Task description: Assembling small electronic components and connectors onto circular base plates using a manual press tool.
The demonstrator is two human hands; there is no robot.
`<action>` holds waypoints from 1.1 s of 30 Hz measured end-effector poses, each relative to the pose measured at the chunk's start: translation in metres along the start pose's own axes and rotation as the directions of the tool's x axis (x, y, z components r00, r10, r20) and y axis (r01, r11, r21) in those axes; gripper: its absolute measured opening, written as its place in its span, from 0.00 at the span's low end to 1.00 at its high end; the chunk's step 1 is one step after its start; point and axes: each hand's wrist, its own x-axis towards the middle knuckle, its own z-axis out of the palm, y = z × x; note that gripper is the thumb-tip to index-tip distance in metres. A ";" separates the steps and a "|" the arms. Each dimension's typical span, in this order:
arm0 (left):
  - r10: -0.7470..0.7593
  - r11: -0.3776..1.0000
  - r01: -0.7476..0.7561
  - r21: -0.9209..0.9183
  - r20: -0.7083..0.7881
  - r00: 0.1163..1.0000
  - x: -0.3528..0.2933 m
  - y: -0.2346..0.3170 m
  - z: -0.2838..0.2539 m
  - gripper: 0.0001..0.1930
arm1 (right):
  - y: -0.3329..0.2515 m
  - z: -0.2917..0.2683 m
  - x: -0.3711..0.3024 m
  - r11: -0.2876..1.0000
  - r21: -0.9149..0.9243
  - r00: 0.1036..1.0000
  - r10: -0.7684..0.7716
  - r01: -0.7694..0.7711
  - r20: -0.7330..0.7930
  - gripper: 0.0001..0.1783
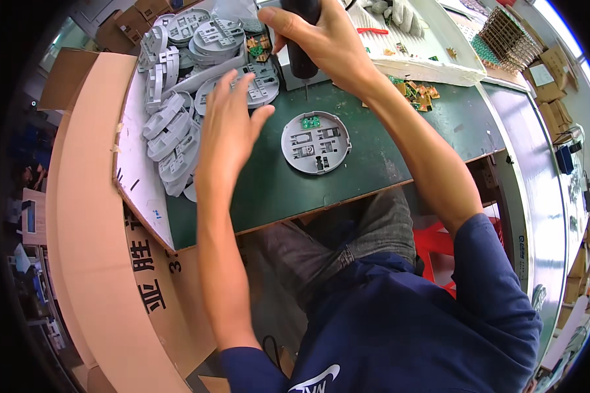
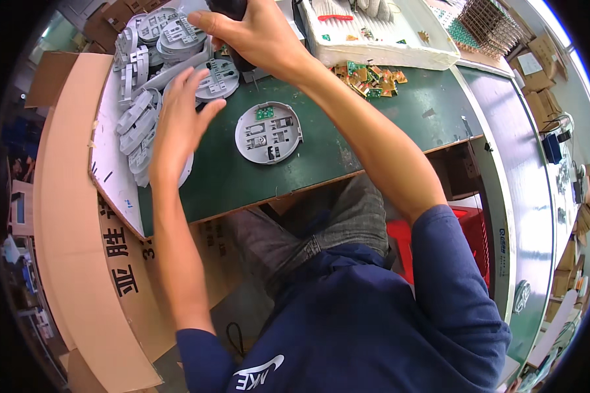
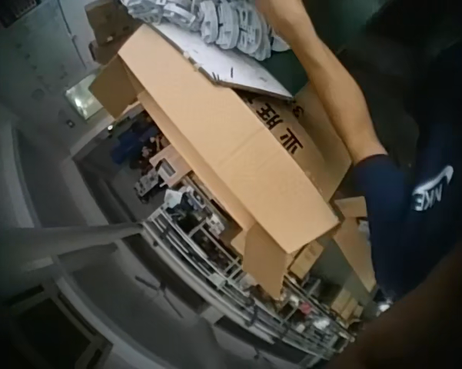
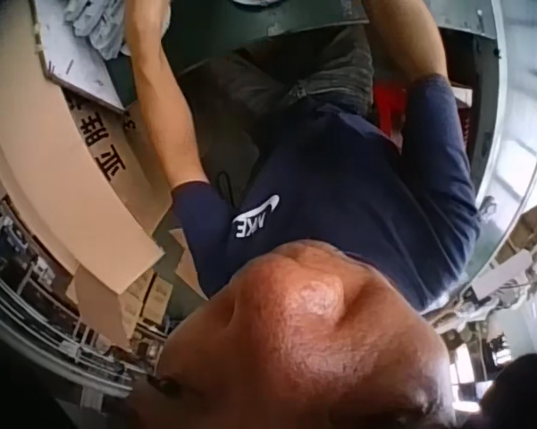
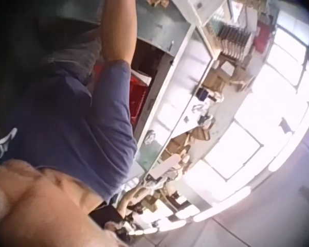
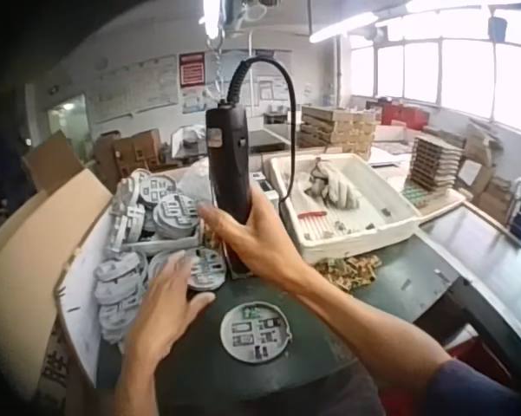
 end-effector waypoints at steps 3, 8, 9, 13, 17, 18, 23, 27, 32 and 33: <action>0.002 0.998 -0.005 0.069 0.055 0.999 0.041 -0.027 0.014 0.44 | 0.000 0.012 0.008 0.993 -0.041 0.993 -0.113 0.113 -0.011 0.19; -0.191 0.969 0.133 0.207 0.296 0.936 0.070 -0.043 0.047 0.63 | -0.015 0.005 0.011 0.985 -0.160 0.997 -0.061 0.069 0.052 0.22; -0.210 0.968 0.153 0.196 0.314 0.926 0.072 -0.048 0.048 0.63 | -0.024 0.005 0.008 0.982 -0.187 0.998 0.021 -0.010 0.058 0.22; -0.269 0.952 0.203 0.228 0.310 0.912 0.070 -0.047 0.037 0.63 | -0.029 -0.003 -0.005 0.998 -0.060 0.994 0.028 -0.021 0.105 0.29; -0.117 0.988 0.116 -0.099 -0.008 0.993 0.045 -0.061 -0.008 0.61 | -0.022 -0.008 -0.052 0.918 -0.397 0.998 0.023 0.001 0.057 0.42; -0.144 0.982 0.136 -0.134 -0.048 0.988 0.039 -0.056 -0.025 0.61 | -0.015 -0.013 -0.073 0.822 -0.567 0.996 -0.009 0.055 0.084 0.45; -0.254 0.711 0.114 -0.694 -0.104 0.962 -0.008 -0.044 -0.071 0.46 | -0.003 -0.017 -0.160 0.516 -0.828 0.891 0.241 0.219 0.386 0.45; -0.320 -0.012 -0.048 -0.999 -0.041 0.947 -0.055 -0.009 -0.043 0.44 | 0.015 -0.021 -0.167 0.360 -0.869 0.910 0.110 0.338 0.400 0.37; -0.331 0.145 0.063 -0.987 0.011 0.943 -0.088 0.029 0.013 0.52 | -0.002 -0.078 -0.163 0.518 -0.823 0.971 0.086 -0.234 -0.223 0.22; -0.362 0.159 0.097 -0.983 0.034 0.932 -0.091 0.033 0.021 0.51 | -0.018 -0.104 -0.159 0.573 -0.697 0.886 0.120 -0.431 -0.448 0.21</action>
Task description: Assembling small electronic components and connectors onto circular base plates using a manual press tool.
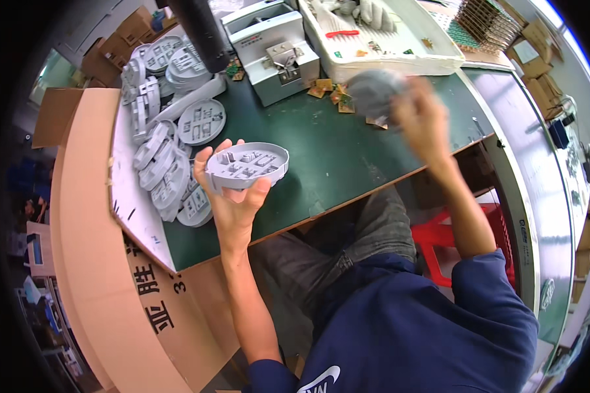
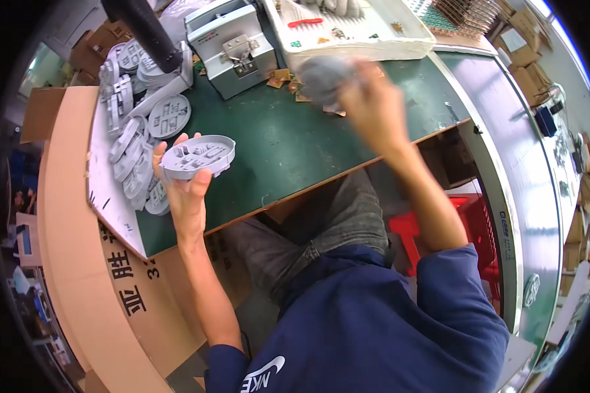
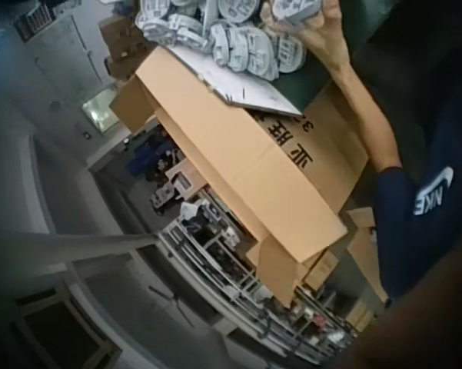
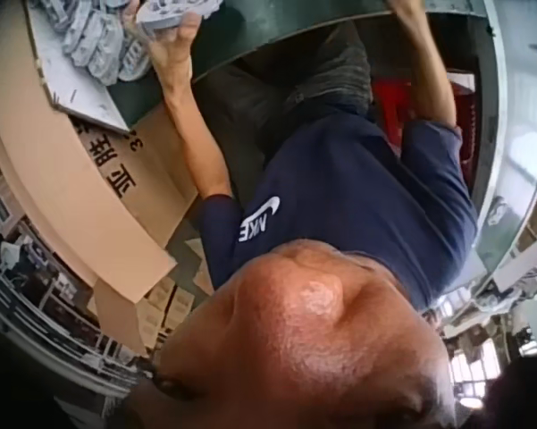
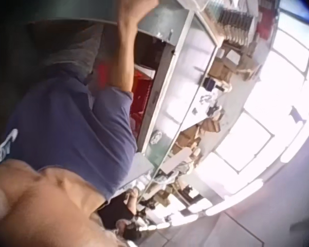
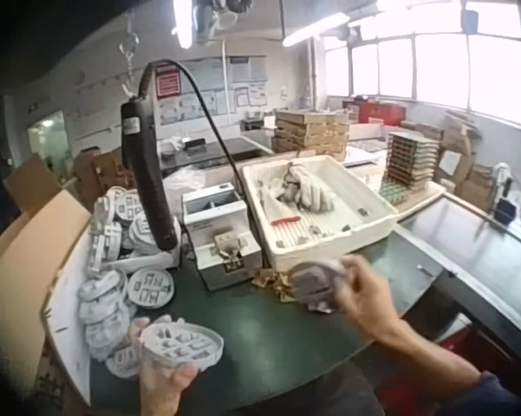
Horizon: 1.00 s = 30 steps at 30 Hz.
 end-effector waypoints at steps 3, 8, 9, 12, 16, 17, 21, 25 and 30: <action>0.021 0.991 -0.028 0.134 0.052 0.998 0.004 -0.023 0.006 0.50 | 0.114 -0.102 0.047 0.985 0.109 0.919 0.163 -0.133 -0.358 0.21; -0.079 0.949 0.011 0.315 0.202 0.976 0.002 -0.015 0.002 0.42 | 0.251 -0.246 0.029 0.888 0.082 0.678 0.403 -0.453 -0.615 0.25; -0.127 0.932 0.031 0.360 0.247 0.961 0.002 -0.013 -0.005 0.40 | 0.270 -0.264 0.021 0.858 0.065 0.666 0.441 -0.509 -0.602 0.26; -0.092 0.863 -0.058 0.502 0.269 0.959 0.002 -0.011 -0.007 0.36 | 0.332 -0.333 0.001 0.738 -0.340 0.781 0.393 -0.583 -0.486 0.31; 0.005 0.710 -0.196 0.676 0.274 0.962 -0.006 0.000 0.005 0.40 | 0.277 -0.265 0.003 0.277 -0.696 0.745 0.146 -0.663 -0.651 0.28; 0.005 0.668 -0.232 0.707 0.308 0.951 -0.003 0.002 0.013 0.45 | 0.281 -0.270 0.009 0.436 -0.756 0.839 -0.004 -0.487 -0.543 0.26; -0.010 0.626 -0.247 0.740 0.324 0.946 0.003 -0.001 0.030 0.53 | 0.154 -0.160 0.033 0.946 -0.316 0.988 0.015 -0.064 -0.155 0.20; -0.046 0.529 -0.282 0.800 0.359 0.932 0.000 -0.008 0.029 0.53 | 0.039 -0.052 0.011 0.976 -0.193 0.940 -0.025 0.096 0.342 0.18; 0.067 0.242 -0.215 0.946 0.204 0.977 -0.014 -0.008 0.048 0.55 | 0.027 0.002 -0.007 0.886 -0.403 0.958 -0.131 0.229 0.255 0.25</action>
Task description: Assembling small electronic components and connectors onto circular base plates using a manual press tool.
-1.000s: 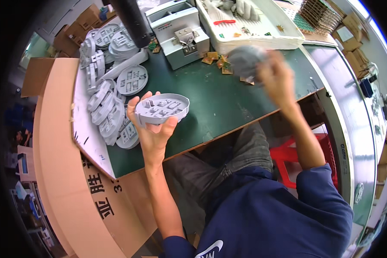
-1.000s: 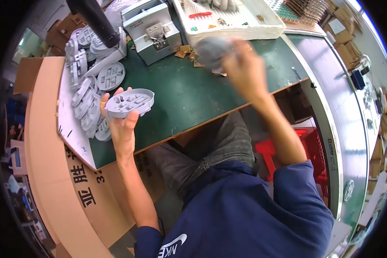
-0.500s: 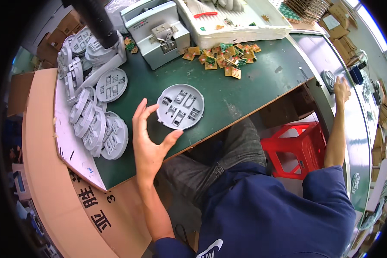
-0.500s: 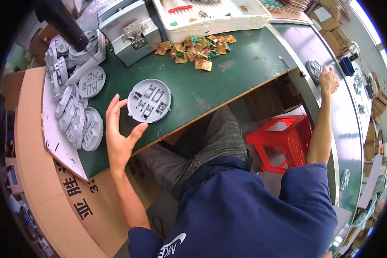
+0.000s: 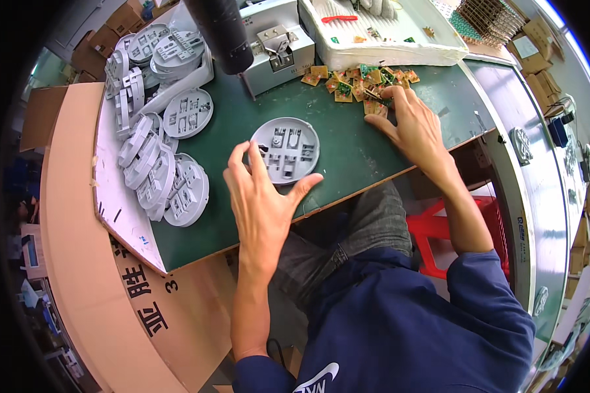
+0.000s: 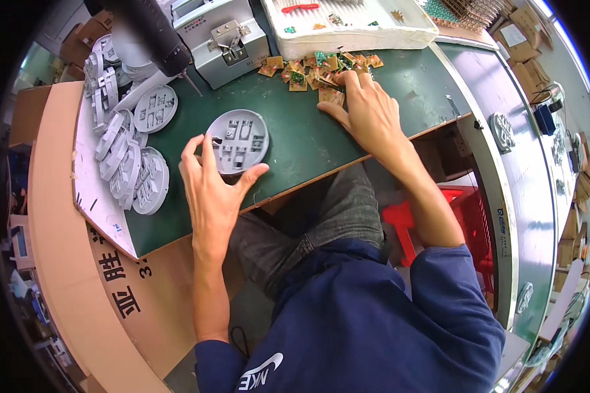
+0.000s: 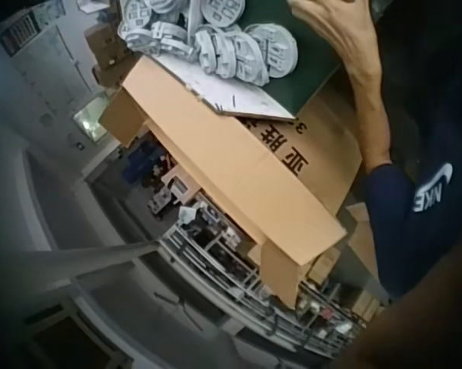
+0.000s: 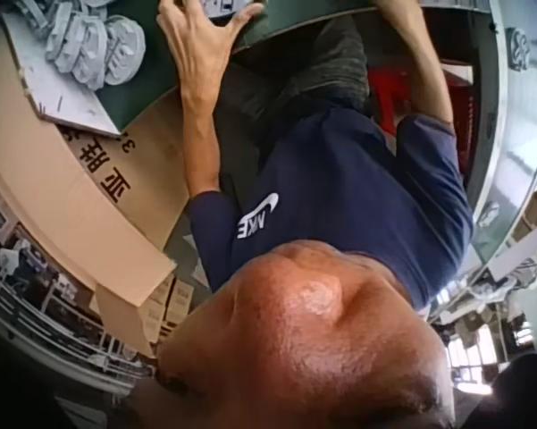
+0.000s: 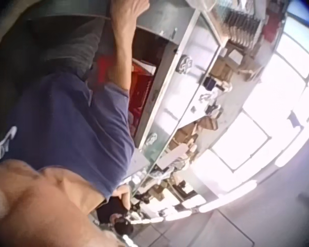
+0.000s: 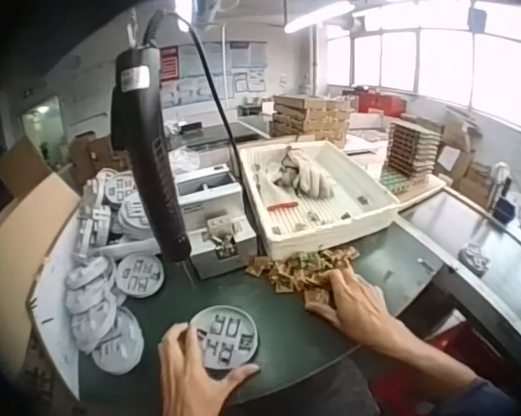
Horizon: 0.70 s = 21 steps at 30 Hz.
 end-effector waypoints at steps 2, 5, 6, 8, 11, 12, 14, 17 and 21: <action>0.007 1.000 -0.007 -0.001 0.008 1.000 -0.006 0.011 -0.009 0.54 | -0.007 0.006 0.002 1.000 -0.031 0.999 0.002 -0.003 -0.047 0.23; -0.131 0.983 0.158 -0.090 0.253 0.959 -0.015 0.021 -0.031 0.47 | -0.003 0.012 0.002 0.996 0.004 0.994 -0.090 0.090 -0.067 0.19; -0.092 0.985 0.125 -0.116 0.256 0.962 -0.013 0.021 -0.038 0.46 | 0.000 0.011 0.002 0.996 -0.004 0.994 -0.086 0.086 -0.068 0.19; 0.044 0.997 -0.029 -0.067 0.230 0.972 -0.004 0.017 -0.054 0.47 | 0.004 0.008 0.002 0.977 0.171 0.991 -0.124 0.130 -0.045 0.16; 0.324 0.942 -0.294 -0.162 0.208 0.923 0.022 -0.002 -0.048 0.51 | 0.006 0.005 -0.001 0.948 0.293 0.992 -0.122 0.124 -0.026 0.15; 0.366 0.920 -0.315 -0.233 0.225 0.903 0.029 -0.010 -0.034 0.50 | 0.006 0.004 -0.002 0.949 0.288 0.992 -0.124 0.126 -0.028 0.15; 0.407 0.881 -0.286 -0.377 0.295 0.864 0.035 -0.023 -0.011 0.47 | 0.005 0.001 -0.003 0.951 0.300 0.995 -0.089 0.072 0.043 0.16; 0.259 0.942 -0.189 -0.277 0.245 0.934 0.029 -0.014 0.007 0.44 | 0.009 -0.001 -0.006 0.930 0.362 0.997 -0.072 0.062 0.012 0.17; 0.148 0.989 -0.147 -0.016 0.060 0.987 0.021 -0.004 0.012 0.42 | 0.014 -0.012 -0.005 0.931 0.365 0.993 -0.060 0.019 0.100 0.20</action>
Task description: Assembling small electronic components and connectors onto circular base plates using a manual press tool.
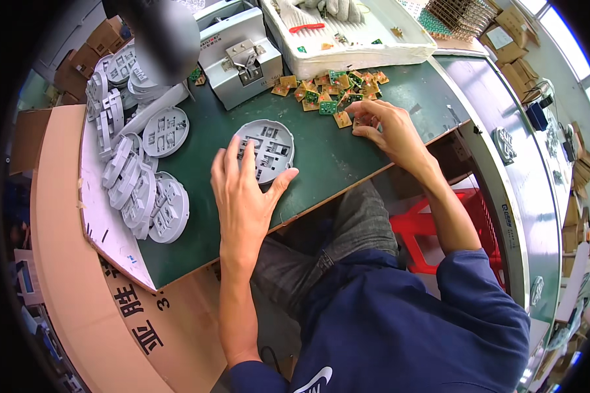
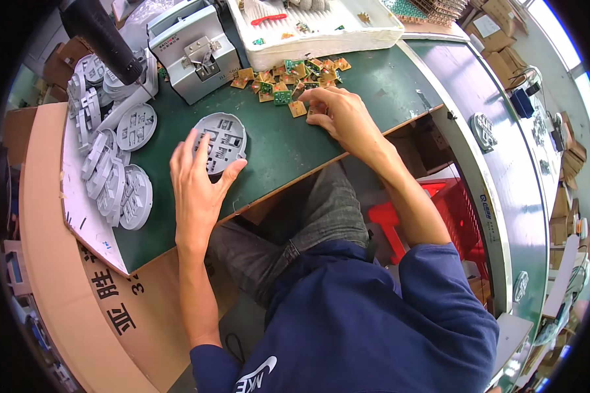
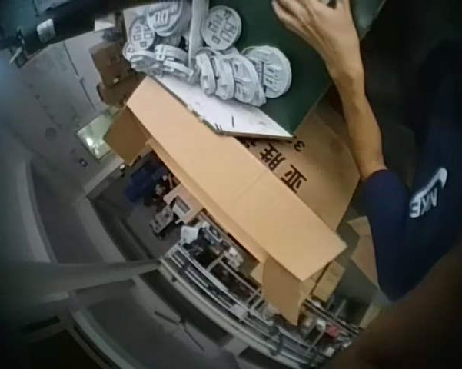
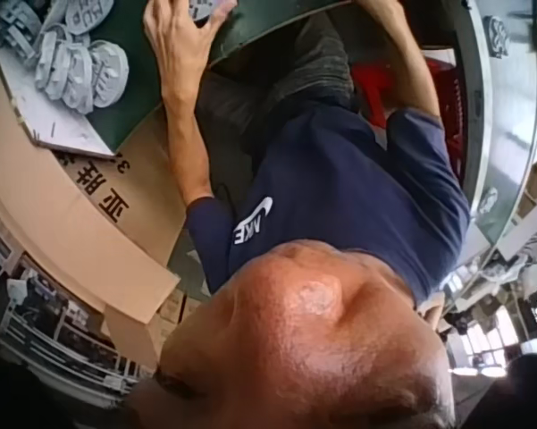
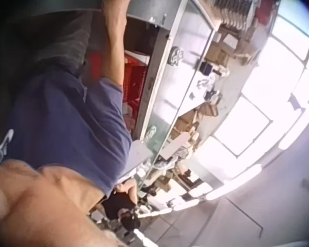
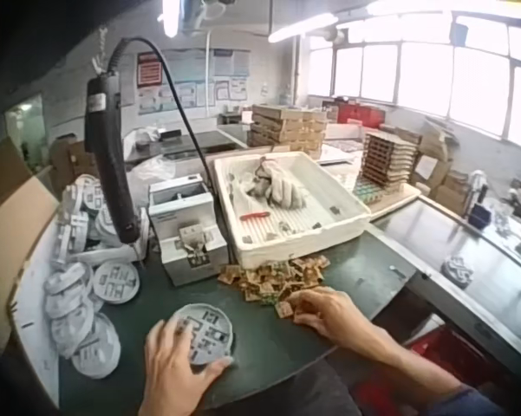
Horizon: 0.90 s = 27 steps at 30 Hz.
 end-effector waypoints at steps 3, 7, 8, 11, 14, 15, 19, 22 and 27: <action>0.035 0.998 -0.043 -0.047 -0.148 0.988 -0.003 0.013 -0.006 0.36 | -0.002 -0.007 -0.002 0.999 -0.042 0.999 0.007 -0.006 0.034 0.23; -0.131 0.646 0.074 -0.760 -0.015 0.991 -0.009 0.036 -0.013 0.23 | -0.043 0.000 -0.008 0.931 0.361 0.998 0.056 -0.049 -0.009 0.22; -0.144 0.453 0.197 -0.870 0.147 0.979 -0.008 0.045 -0.015 0.22 | -0.056 0.004 -0.010 0.812 0.581 0.998 0.068 -0.053 -0.004 0.22; -0.004 -0.092 0.431 -0.898 0.433 0.901 0.002 0.049 -0.008 0.27 | -0.084 0.015 -0.015 0.662 0.749 1.000 0.003 0.017 -0.025 0.22; 0.112 -0.264 0.486 -0.833 0.474 0.873 0.002 0.039 -0.010 0.26 | -0.087 0.023 -0.014 0.813 0.551 0.982 -0.153 0.187 -0.108 0.24; 0.068 -0.252 0.461 -0.851 0.459 0.886 0.001 0.037 -0.010 0.24 | -0.088 0.024 -0.013 0.887 0.374 0.962 -0.233 0.271 -0.144 0.24; -0.050 -0.187 0.455 -0.871 0.471 0.881 -0.002 0.025 -0.014 0.22 | -0.094 0.020 -0.011 0.937 0.211 0.960 -0.272 0.279 -0.063 0.24; -0.169 0.061 0.385 -0.921 0.371 0.913 -0.002 0.027 -0.016 0.20 | -0.097 0.023 -0.010 0.935 0.084 0.939 -0.342 0.344 -0.044 0.22; -0.215 0.202 0.287 -0.936 0.244 0.946 -0.008 0.034 -0.015 0.18 | -0.097 0.021 -0.010 0.963 0.151 0.974 -0.225 0.222 0.006 0.22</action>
